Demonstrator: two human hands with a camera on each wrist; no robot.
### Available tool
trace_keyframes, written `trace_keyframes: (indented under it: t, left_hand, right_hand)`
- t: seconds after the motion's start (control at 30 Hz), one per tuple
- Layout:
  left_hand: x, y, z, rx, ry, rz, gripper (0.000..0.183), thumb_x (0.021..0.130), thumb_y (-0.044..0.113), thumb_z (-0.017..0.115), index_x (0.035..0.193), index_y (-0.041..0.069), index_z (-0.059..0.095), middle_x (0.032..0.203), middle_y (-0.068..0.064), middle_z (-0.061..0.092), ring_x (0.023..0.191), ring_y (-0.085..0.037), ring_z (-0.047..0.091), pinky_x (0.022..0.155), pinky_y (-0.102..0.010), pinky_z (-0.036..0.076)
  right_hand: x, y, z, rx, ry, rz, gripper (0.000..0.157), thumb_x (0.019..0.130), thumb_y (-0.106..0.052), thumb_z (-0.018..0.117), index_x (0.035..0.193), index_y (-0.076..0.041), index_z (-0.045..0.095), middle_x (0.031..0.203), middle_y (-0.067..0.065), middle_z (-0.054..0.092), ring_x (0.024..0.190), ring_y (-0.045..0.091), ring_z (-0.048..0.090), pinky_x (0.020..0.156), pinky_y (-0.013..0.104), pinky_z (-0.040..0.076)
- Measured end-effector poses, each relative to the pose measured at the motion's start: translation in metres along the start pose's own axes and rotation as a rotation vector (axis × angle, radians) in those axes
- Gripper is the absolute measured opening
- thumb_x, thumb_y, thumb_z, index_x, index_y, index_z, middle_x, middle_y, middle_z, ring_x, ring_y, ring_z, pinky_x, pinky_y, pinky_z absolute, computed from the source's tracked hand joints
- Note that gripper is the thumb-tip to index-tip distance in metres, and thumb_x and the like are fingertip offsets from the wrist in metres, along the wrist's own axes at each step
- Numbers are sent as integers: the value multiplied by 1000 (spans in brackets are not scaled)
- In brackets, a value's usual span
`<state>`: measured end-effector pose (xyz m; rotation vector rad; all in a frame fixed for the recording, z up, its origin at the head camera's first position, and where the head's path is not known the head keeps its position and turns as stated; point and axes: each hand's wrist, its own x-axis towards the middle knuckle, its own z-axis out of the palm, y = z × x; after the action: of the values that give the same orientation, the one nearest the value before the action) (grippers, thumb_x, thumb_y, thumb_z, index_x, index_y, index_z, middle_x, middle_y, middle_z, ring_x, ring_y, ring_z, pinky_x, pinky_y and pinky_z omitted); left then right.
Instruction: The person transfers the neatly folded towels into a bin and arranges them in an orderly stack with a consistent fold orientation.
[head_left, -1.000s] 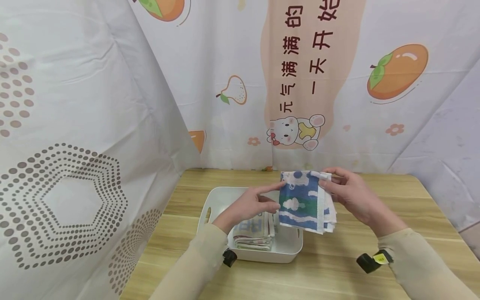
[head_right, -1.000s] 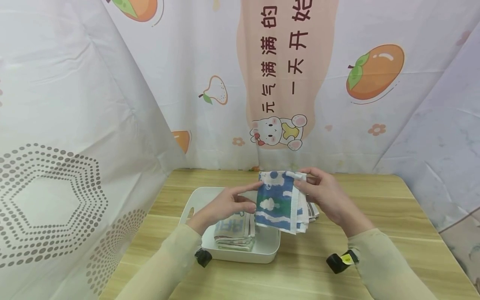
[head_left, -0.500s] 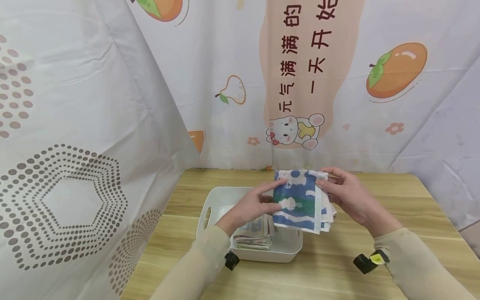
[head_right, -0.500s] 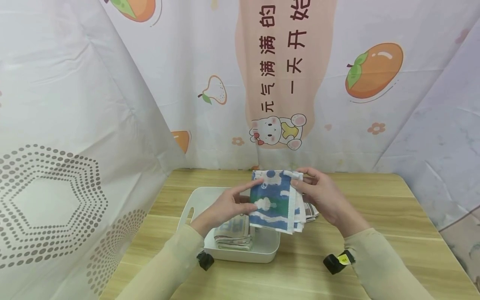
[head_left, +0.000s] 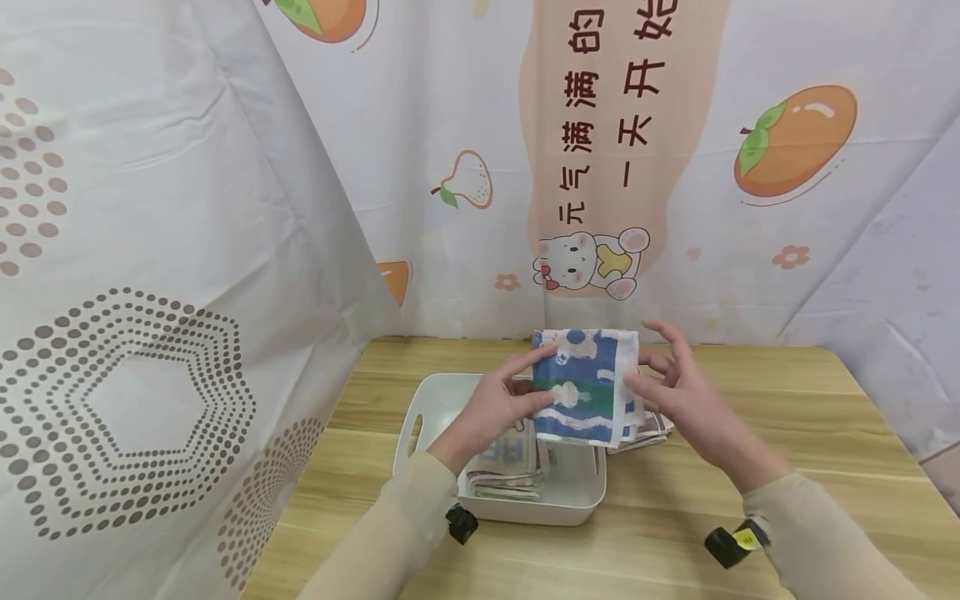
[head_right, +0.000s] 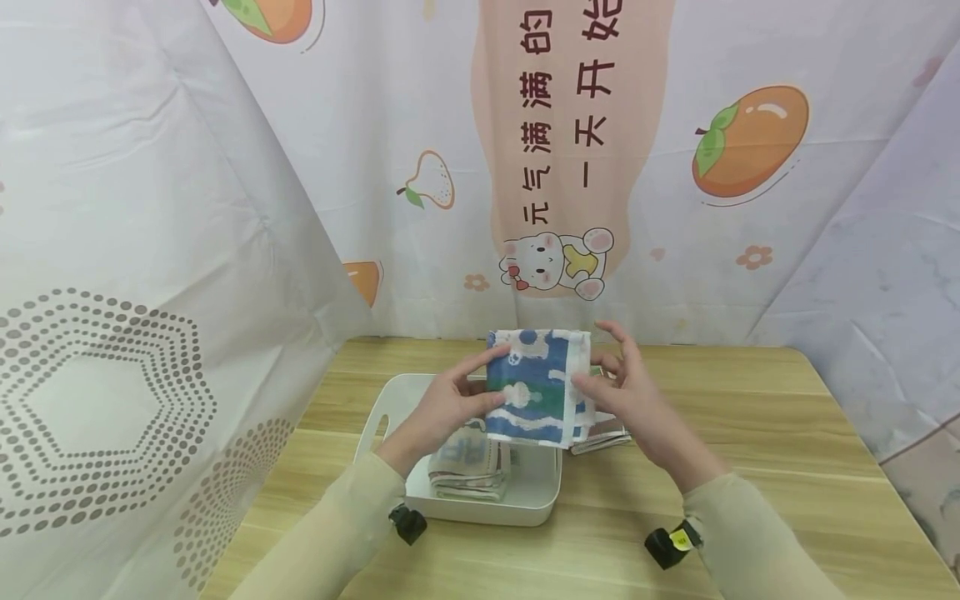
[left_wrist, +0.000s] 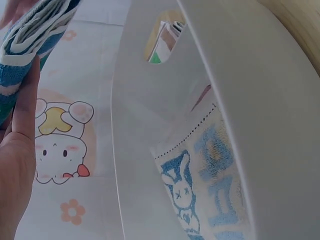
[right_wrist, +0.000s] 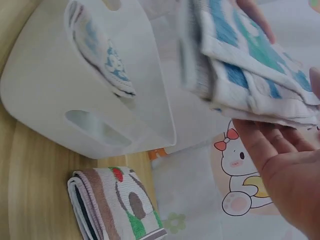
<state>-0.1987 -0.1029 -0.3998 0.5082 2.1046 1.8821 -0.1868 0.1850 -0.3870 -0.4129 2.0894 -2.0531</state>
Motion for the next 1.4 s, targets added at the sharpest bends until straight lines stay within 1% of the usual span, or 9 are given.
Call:
trace_keyframes:
  t: [0.1, 0.23, 0.3, 0.47, 0.57, 0.63, 0.77, 1.17, 1.4]
  left_hand:
    - [-1, 1, -3, -24, 15, 28, 62, 95, 18, 75, 146, 45, 54, 157, 11, 40, 111, -21, 69, 77, -31, 60]
    - [-2, 2, -5, -62, 20, 40, 62, 95, 16, 75, 147, 42, 54, 158, 9, 39, 109, -21, 69, 77, -30, 60]
    - [-2, 3, -6, -77, 20, 38, 62, 95, 16, 75, 147, 41, 54, 157, 8, 39, 110, -21, 69, 78, -31, 60]
    - [-2, 3, -7, -79, 23, 40, 60, 95, 16, 75, 146, 41, 55, 158, 11, 37, 110, -22, 70, 80, -32, 60]
    - [-3, 4, -7, -73, 26, 41, 60, 95, 17, 75, 146, 42, 55, 158, 12, 37, 109, -21, 70, 80, -32, 60]
    - [-3, 5, -7, -72, 28, 36, 60, 95, 18, 75, 146, 42, 55, 158, 12, 37, 109, -21, 70, 80, -33, 60]
    - [-3, 5, -8, -70, 49, 18, 60, 95, 17, 76, 145, 42, 55, 158, 12, 37, 110, -22, 69, 80, -33, 61]
    - [-4, 4, -14, -23, 113, -46, 57, 94, 21, 77, 140, 47, 57, 153, 9, 42, 111, -21, 69, 83, -34, 61]
    - [-7, 3, -22, 38, 129, -73, 57, 94, 19, 77, 141, 46, 58, 153, 7, 42, 106, -22, 70, 81, -35, 61]
  right_hand:
    - [-3, 3, 5, 4, -22, -64, 83, 102, -8, 62, 157, -35, 7, 145, 20, 38, 112, 15, 68, 81, 42, 62]
    - [-6, 7, 11, -17, -26, -148, 85, 99, 1, 63, 157, -34, 11, 153, 16, 25, 112, 11, 66, 71, 51, 62]
    - [-6, 9, 13, -44, -20, -174, 84, 99, 2, 63, 158, -31, 14, 152, 17, 30, 108, 13, 68, 66, 52, 62]
    - [-7, 11, 18, -196, 18, -229, 73, 97, 1, 67, 156, -20, 30, 154, 16, 35, 105, 12, 68, 73, 36, 63]
    - [-6, 12, 21, -314, 55, -295, 64, 95, 2, 69, 152, -13, 42, 163, 9, 18, 111, 15, 64, 78, 25, 60]
    - [-6, 11, 24, -370, 76, -318, 61, 95, 2, 69, 150, -12, 46, 163, 11, 18, 110, 23, 63, 80, 21, 58]
    - [-6, 10, 29, -408, 101, -335, 60, 95, 2, 70, 149, -11, 48, 160, 13, 23, 108, 33, 61, 80, 17, 57]
    - [2, 9, 41, -517, 168, -286, 61, 94, -6, 74, 149, -12, 49, 156, 12, 33, 106, 32, 60, 84, 9, 50]
    - [9, 12, 47, -530, 145, -254, 62, 93, -1, 73, 150, -8, 49, 157, 17, 30, 112, 37, 59, 91, 36, 58]
